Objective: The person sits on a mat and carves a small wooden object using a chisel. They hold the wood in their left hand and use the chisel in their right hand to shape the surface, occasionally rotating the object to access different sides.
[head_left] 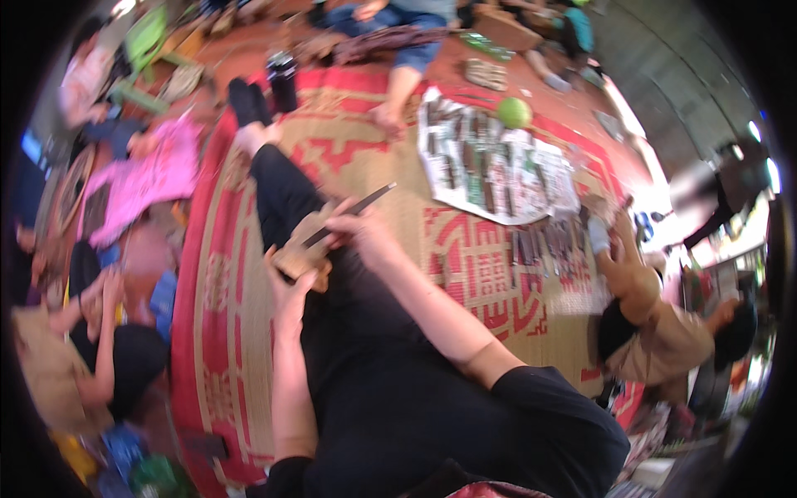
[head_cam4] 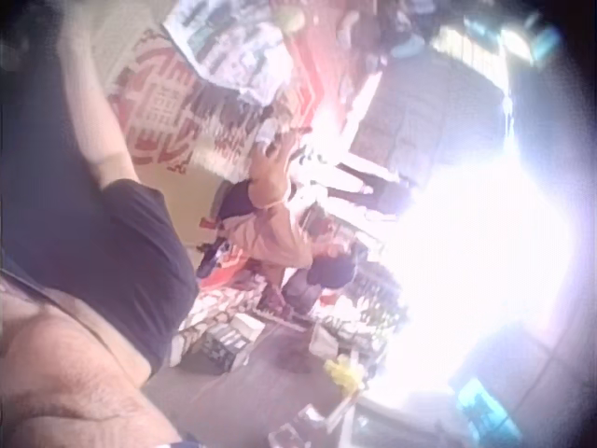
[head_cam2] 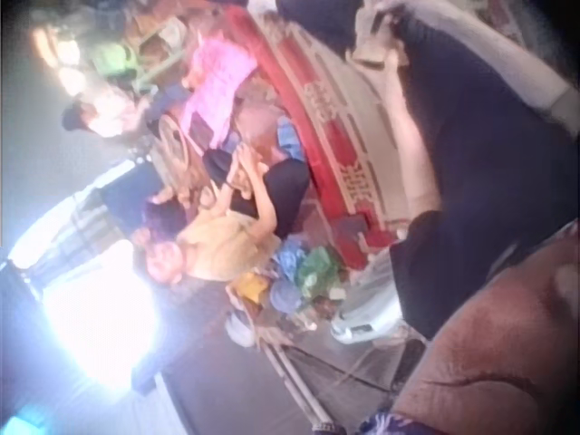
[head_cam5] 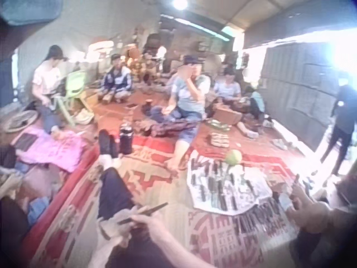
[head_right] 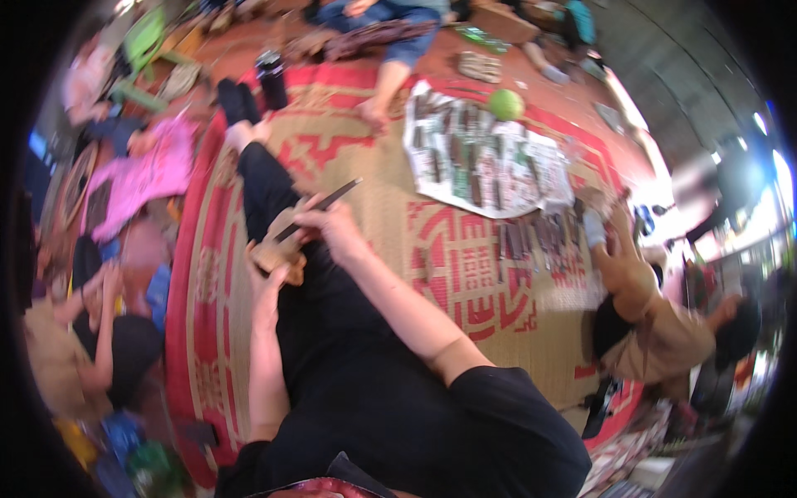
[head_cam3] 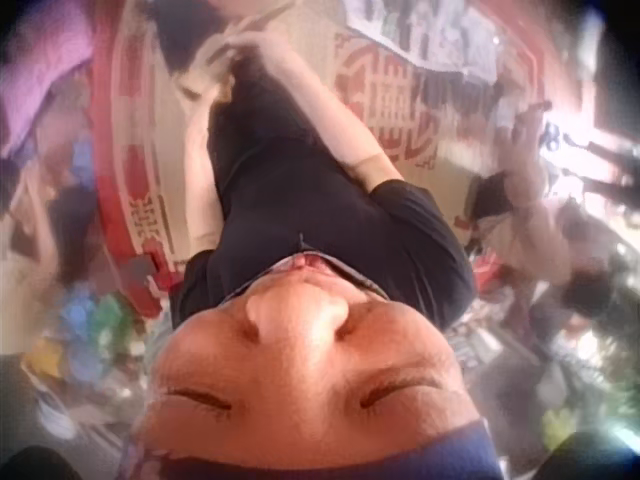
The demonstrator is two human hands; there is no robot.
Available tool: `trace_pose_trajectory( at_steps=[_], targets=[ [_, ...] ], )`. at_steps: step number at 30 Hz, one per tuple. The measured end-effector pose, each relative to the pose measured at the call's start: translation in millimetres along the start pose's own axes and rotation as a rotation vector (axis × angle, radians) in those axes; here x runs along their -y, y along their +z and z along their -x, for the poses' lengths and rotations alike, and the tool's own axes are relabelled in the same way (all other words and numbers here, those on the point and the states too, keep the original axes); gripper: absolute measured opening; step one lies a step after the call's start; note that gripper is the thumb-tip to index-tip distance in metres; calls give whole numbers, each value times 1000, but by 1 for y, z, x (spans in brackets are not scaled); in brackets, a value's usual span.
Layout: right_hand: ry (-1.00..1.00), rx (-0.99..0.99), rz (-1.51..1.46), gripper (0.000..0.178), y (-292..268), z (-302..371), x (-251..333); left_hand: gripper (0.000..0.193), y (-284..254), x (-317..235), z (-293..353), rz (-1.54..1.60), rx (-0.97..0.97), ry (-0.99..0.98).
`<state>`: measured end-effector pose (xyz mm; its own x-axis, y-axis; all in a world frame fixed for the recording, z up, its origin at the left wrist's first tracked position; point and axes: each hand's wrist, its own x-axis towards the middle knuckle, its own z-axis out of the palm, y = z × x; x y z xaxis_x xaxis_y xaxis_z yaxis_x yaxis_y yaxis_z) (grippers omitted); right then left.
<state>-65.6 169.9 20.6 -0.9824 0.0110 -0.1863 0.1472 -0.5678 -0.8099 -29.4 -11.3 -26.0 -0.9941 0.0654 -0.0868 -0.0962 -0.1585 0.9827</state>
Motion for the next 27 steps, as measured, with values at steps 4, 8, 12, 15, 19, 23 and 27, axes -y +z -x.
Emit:
trace_pose_trajectory(
  at_steps=[4,8,12,15,19,23,27],
  targets=[
    [-13,23,144,13,-3,-16,10,96,-1,1,-8,106,-13,1],
    [1,-4,229,13,8,-3,10,100,-10,-1,0,81,-7,-23],
    [28,0,258,14,10,-3,-3,105,-9,1,-1,90,0,-13],
    [44,11,277,16,13,-3,-10,111,-7,-4,-3,71,21,17],
    [13,-10,418,16,10,-9,-9,113,-8,-2,-3,53,81,8],
    [82,-1,337,15,12,-13,-5,111,-6,-4,-7,18,56,-39],
    [125,30,341,14,26,-13,-4,108,-4,-4,-10,-63,10,-35]
  ],
)
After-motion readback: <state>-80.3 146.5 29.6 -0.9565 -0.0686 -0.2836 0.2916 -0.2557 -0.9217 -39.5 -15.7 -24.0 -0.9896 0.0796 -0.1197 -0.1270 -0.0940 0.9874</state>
